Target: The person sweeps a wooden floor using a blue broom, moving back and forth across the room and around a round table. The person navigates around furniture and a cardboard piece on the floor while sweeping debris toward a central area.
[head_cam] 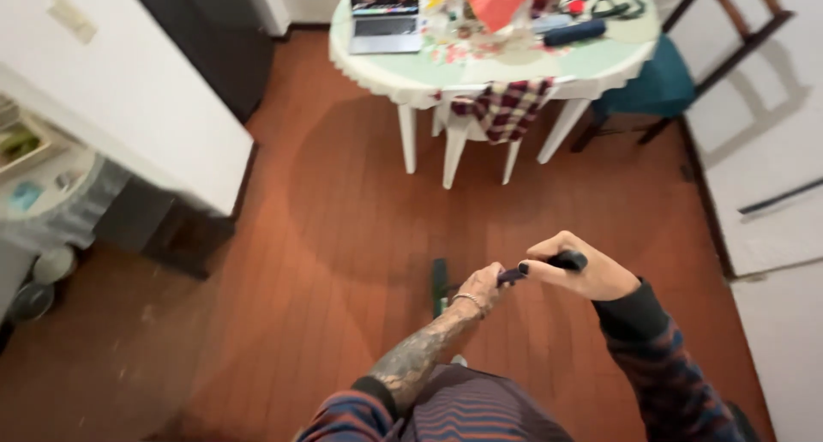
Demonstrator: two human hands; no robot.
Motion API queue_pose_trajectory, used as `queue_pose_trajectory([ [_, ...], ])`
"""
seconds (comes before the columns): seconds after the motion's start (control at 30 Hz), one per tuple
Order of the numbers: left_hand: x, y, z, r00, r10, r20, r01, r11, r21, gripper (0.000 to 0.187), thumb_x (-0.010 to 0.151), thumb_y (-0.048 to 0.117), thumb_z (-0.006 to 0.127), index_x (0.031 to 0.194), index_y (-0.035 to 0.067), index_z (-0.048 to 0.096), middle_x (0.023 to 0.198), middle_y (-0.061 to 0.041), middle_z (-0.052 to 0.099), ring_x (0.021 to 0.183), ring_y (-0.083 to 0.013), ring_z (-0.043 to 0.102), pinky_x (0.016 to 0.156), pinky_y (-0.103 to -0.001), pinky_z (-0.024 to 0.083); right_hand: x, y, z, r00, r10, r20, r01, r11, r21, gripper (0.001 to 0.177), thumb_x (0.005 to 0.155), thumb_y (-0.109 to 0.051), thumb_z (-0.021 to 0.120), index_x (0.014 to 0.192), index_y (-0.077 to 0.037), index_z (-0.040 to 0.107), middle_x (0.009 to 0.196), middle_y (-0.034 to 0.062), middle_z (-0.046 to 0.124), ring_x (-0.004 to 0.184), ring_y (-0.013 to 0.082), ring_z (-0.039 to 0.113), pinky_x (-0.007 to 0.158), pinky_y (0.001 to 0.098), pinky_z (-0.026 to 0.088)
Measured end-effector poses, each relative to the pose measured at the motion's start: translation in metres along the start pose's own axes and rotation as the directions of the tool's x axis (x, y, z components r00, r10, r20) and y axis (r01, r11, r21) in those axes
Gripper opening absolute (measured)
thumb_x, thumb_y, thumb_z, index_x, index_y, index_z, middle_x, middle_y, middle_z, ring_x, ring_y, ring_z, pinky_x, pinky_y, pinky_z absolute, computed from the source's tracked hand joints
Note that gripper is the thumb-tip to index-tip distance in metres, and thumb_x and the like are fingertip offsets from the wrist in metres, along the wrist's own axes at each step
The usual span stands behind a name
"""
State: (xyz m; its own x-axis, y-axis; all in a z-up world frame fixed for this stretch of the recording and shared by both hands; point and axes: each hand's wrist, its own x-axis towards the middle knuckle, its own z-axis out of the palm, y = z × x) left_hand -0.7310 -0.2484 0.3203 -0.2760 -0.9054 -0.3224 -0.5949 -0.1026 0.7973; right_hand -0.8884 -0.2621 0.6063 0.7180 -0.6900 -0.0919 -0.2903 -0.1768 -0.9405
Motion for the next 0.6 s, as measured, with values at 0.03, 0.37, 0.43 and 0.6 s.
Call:
queue_pose_trajectory([
  [0.03, -0.001, -0.001, -0.003, 0.999, 0.047, 0.014, -0.047, 0.997, 0.059, 0.018, 0.100, 0.032, 0.064, 0.109, 0.018, 0.056, 0.104, -0.014, 0.072, 0.106, -0.0349, 0.070, 0.091, -0.047, 0.056, -0.006, -0.001, 0.000, 0.998, -0.042, -0.053, 0.045, 0.997, 0.060, 0.043, 0.094, -0.009, 0.069, 0.054, -0.012, 0.051, 0.054, -0.0077, 0.040, 0.052, 0.0053, 0.036, 0.046, 0.0224, 0.031],
  [0.37, -0.026, -0.117, 0.011, 1.000, -0.027, 0.015, 0.024, 0.985, 0.174, 0.027, 0.094, 0.032, 0.068, 0.112, 0.014, 0.058, 0.112, -0.017, 0.070, 0.117, -0.0346, 0.066, 0.098, -0.048, 0.057, -0.038, 0.089, 0.077, 0.834, -0.146, -0.532, 0.356, 0.879, 0.317, 0.035, 0.089, -0.024, 0.076, 0.073, 0.004, 0.065, 0.082, 0.0285, 0.071, 0.077, 0.0358, 0.073, 0.067, 0.0426, 0.060],
  [0.43, -0.030, -0.201, 0.023, 0.992, 0.123, -0.011, -0.117, 0.963, 0.241, 0.041, 0.093, 0.031, 0.069, 0.123, 0.008, 0.055, 0.122, -0.020, 0.066, 0.120, -0.0378, 0.063, 0.103, -0.047, 0.051, -0.032, 0.076, 0.112, 0.841, -0.074, -0.536, 0.299, 0.889, 0.347, 0.028, 0.092, -0.023, 0.072, 0.076, 0.000, 0.068, 0.086, 0.0226, 0.074, 0.086, 0.0324, 0.074, 0.074, 0.0416, 0.061],
  [0.6, -0.089, -0.257, -0.010, 1.000, -0.027, 0.005, 0.025, 0.967, 0.254, 0.016, 0.084, 0.011, 0.056, 0.099, 0.016, 0.054, 0.104, -0.012, 0.067, 0.101, -0.0385, 0.065, 0.087, -0.049, 0.051, -0.007, 0.104, 0.186, 0.880, 0.126, -0.457, 0.163, 0.825, 0.541, 0.033, 0.093, -0.034, 0.070, 0.091, -0.002, 0.074, 0.097, 0.0149, 0.078, 0.100, 0.0256, 0.075, 0.089, 0.0392, 0.062],
])
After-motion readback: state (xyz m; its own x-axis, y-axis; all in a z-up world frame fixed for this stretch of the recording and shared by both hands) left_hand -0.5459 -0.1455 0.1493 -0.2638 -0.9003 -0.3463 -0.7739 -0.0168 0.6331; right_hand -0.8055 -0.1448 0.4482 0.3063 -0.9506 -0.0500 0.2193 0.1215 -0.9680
